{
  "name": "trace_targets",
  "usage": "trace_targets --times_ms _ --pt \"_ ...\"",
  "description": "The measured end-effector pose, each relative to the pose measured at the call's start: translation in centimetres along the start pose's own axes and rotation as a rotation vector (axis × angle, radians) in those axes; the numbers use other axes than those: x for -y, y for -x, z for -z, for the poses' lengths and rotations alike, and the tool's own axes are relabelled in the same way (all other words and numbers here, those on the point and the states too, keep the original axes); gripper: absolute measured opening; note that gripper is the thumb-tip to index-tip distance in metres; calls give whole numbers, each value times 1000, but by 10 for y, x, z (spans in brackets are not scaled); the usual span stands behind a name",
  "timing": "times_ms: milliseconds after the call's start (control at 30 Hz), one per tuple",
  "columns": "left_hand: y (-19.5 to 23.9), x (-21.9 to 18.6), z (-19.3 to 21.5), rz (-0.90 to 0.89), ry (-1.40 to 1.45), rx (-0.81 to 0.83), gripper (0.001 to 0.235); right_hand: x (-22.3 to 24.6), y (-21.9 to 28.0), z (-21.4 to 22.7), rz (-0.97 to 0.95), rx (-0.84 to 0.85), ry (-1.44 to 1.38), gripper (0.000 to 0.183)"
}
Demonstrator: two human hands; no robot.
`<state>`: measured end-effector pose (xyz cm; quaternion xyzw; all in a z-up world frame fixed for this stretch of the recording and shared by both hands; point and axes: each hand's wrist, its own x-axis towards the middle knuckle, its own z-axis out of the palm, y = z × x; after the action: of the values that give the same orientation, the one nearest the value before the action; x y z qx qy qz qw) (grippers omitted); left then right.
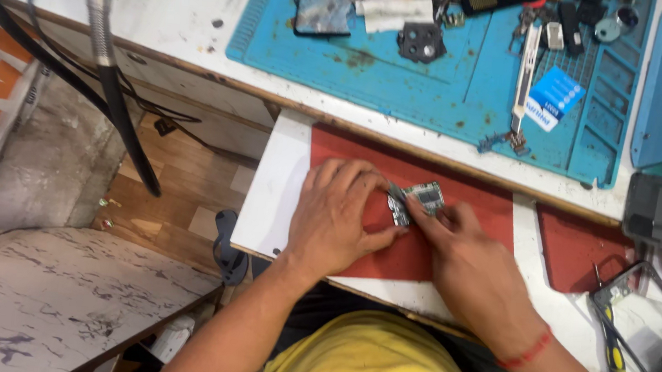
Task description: The person uses a small brush to clean a circuit board on a red mat, then uses a hot air gun to blow air over the board. The person holds the board with one hand while applying the tools with the other.
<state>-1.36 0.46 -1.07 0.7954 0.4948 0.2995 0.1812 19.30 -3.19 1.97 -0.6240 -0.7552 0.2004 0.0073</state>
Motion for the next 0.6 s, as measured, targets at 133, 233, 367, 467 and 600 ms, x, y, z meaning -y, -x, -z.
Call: trace_targets --times_ms 133,233,367,467,600 --pt "5 5 13 -26 124 -167 47 -38 31 6 -191 -119 120 68" --pt "-4 36 55 18 40 -414 36 -62 34 -9 -203 -342 271 65" --pt "-58 105 142 47 -408 -712 36 -79 30 -40 -119 -559 276 48" --pt "-95 140 180 312 -581 -598 57 -97 19 -65 -16 -722 74 50" --pt "-106 174 182 485 -483 -445 53 -127 14 -90 20 -767 -224 42"
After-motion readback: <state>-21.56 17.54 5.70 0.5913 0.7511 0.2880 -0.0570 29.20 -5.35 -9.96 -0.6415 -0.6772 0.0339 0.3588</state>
